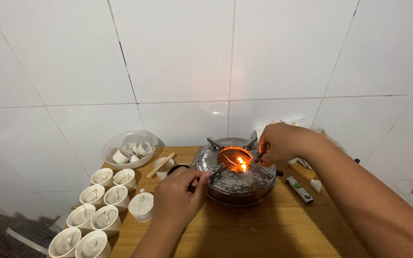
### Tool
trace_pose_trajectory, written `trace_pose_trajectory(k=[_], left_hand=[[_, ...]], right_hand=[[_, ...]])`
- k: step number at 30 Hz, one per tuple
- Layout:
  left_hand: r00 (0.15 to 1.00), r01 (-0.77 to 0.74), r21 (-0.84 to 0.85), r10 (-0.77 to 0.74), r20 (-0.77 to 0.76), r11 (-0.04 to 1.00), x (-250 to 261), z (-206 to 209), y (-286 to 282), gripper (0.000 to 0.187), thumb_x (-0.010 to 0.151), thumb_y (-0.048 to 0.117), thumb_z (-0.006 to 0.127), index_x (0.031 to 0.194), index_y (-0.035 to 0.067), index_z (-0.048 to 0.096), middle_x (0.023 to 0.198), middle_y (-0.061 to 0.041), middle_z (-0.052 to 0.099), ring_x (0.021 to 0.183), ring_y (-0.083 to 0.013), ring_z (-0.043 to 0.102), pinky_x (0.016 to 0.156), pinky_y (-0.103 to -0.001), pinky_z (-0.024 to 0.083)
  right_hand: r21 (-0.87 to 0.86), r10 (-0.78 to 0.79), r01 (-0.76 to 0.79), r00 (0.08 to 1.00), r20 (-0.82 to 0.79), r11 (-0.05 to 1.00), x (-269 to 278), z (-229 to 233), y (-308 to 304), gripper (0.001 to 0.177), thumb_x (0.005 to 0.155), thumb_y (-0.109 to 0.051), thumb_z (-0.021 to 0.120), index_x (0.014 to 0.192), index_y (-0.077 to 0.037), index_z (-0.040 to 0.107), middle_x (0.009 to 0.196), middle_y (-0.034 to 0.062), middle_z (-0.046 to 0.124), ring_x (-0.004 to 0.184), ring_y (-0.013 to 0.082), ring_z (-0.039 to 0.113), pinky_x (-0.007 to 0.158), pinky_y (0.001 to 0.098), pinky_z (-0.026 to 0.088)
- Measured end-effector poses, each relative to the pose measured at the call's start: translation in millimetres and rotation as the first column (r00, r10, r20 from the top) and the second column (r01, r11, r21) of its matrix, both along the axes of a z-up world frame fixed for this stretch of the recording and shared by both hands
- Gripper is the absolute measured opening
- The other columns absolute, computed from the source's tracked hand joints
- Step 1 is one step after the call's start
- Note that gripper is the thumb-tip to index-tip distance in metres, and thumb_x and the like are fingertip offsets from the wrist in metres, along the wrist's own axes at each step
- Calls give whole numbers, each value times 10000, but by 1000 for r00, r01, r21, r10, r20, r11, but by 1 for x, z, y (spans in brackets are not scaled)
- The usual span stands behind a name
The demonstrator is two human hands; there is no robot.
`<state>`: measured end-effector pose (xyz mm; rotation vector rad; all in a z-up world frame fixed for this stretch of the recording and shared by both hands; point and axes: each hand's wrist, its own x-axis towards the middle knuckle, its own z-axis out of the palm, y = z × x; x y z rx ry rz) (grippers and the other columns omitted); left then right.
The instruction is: Lighting a portable gas burner and trimming wooden sticks with scissors to prepare for candle making.
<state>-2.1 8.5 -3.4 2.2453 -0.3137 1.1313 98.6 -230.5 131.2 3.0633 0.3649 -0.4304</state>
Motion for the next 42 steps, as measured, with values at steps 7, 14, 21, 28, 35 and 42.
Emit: trace_pose_trajectory(k=[7,14,21,28,35,42], left_hand=[[1000,5,-14,-5,16,1000,1,-1,0,263,950,411,639,808,224,759,692,72,663,611,-147,630,483,-343,457],[999,20,-2,-20,31,1000,-1,1,0,275,961,398,632,816,207,766,675,66,661,594,-135,624,485,-325,453],[999,12,1,-12,29,1000,1,0,1,275,962,376,636,778,203,743,661,80,649,599,-126,616,495,-320,449],[998,47,2,-47,44,999,-2,4,2,318,979,384,609,771,178,732,654,52,644,572,-142,600,490,-328,441],[998,20,10,-21,60,1000,-1,3,2,308,975,396,614,771,196,728,664,72,646,602,-129,612,485,-319,442],[994,-22,14,23,-103,1000,3,-1,3,321,962,452,601,838,206,764,741,63,703,653,-158,664,516,-351,478]], right_hand=[[-25,-67,68,997,39,997,-20,27,-7,373,814,-329,729,1177,-258,781,1121,-25,769,1006,189,693,822,339,527],[67,-32,28,998,60,997,-22,26,-16,430,808,-334,781,1234,-282,760,1070,-44,752,947,146,693,814,295,506],[27,80,-82,995,51,996,-15,5,9,387,815,-373,754,1188,-269,762,905,-35,671,823,164,620,698,314,439],[-52,116,-113,992,53,992,-12,6,13,206,823,-359,729,993,-258,788,800,-52,653,754,156,579,661,314,418],[88,-10,2,995,95,996,-23,33,-33,253,816,-312,778,1058,-263,833,869,-47,776,779,123,650,713,285,458],[123,-119,107,988,96,987,-53,27,-99,367,867,-322,739,1222,-391,799,653,-33,731,619,106,578,654,247,451]])
